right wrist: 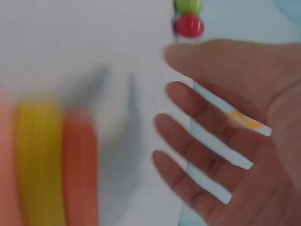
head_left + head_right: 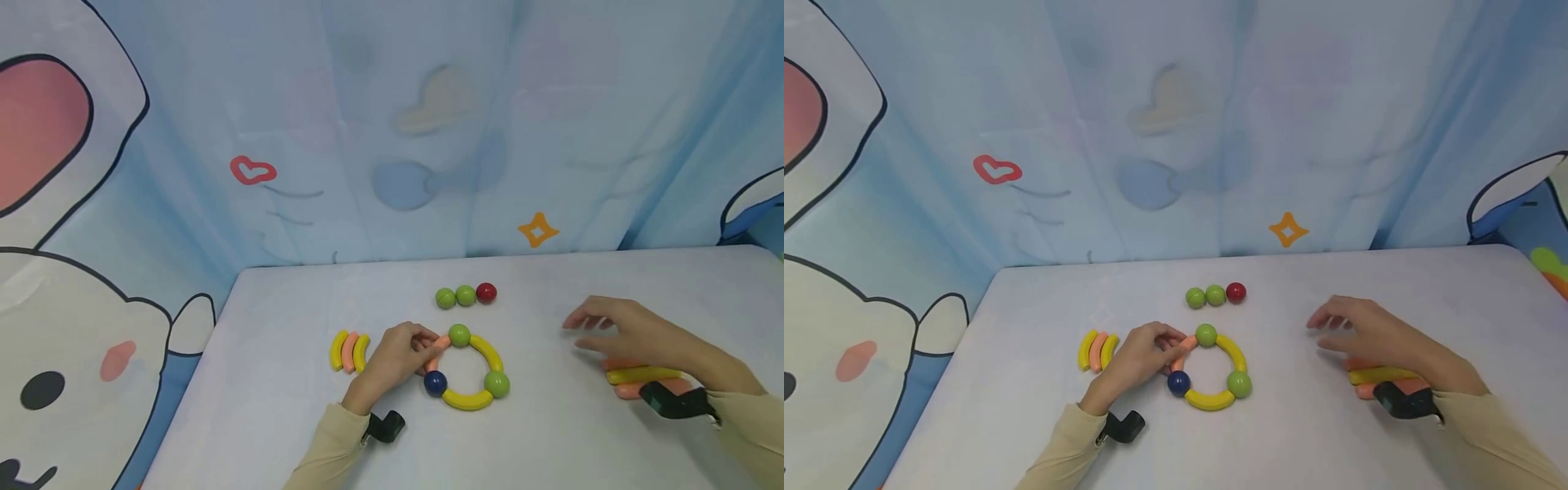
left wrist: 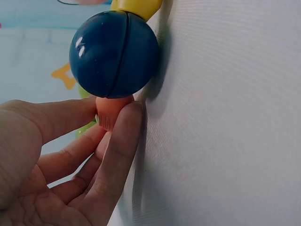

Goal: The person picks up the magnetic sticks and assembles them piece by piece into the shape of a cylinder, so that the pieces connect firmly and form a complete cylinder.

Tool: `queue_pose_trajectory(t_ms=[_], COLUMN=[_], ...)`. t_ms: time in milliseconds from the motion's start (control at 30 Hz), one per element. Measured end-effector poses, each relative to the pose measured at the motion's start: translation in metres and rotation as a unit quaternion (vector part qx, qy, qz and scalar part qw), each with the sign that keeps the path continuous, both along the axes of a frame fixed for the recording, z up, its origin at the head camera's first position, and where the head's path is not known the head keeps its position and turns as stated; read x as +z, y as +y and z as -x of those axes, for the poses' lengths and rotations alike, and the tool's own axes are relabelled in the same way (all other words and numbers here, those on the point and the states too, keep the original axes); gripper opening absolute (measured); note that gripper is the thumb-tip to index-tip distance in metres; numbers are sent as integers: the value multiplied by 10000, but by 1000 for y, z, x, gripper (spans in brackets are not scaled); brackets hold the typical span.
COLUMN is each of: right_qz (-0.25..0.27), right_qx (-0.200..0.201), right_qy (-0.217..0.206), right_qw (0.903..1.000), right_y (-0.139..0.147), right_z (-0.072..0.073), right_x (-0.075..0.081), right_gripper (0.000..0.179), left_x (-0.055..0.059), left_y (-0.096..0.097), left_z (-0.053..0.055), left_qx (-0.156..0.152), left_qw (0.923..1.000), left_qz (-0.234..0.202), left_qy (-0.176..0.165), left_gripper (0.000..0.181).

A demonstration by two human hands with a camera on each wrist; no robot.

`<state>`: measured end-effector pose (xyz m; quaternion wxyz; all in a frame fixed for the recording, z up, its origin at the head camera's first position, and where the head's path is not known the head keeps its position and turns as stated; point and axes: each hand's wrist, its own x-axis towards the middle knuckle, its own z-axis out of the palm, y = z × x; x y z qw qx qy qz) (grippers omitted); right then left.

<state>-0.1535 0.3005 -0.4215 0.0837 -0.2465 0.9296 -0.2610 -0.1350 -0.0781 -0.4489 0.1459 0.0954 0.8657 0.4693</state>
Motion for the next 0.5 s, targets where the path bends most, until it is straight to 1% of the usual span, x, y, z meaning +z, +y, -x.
queue_pose_trajectory(t_ms=[100, 200, 333, 500], right_qz=[-400, -663, -718, -756], right_qx=[-134, -236, -259, -224], right_qy=[-303, -502, -679, -616], right_qw=[9987, 9963, 9948, 9950], right_y=[25, 39, 45, 46], right_z=[-6, -8, -8, -6], right_x=[-1, 0, 0, -7], right_gripper=[35, 37, 35, 30], left_x=[0, 0, 1, 1], left_y=[0, -1, -1, 0], left_z=[-1, -1, -1, -1], left_qx=[34, 60, 77, 47], left_qw=[9999, 9998, 9995, 9992], left_qz=[-75, -143, -206, -278], left_qy=[-99, -157, -231, -289], left_gripper=[20, 20, 21, 23])
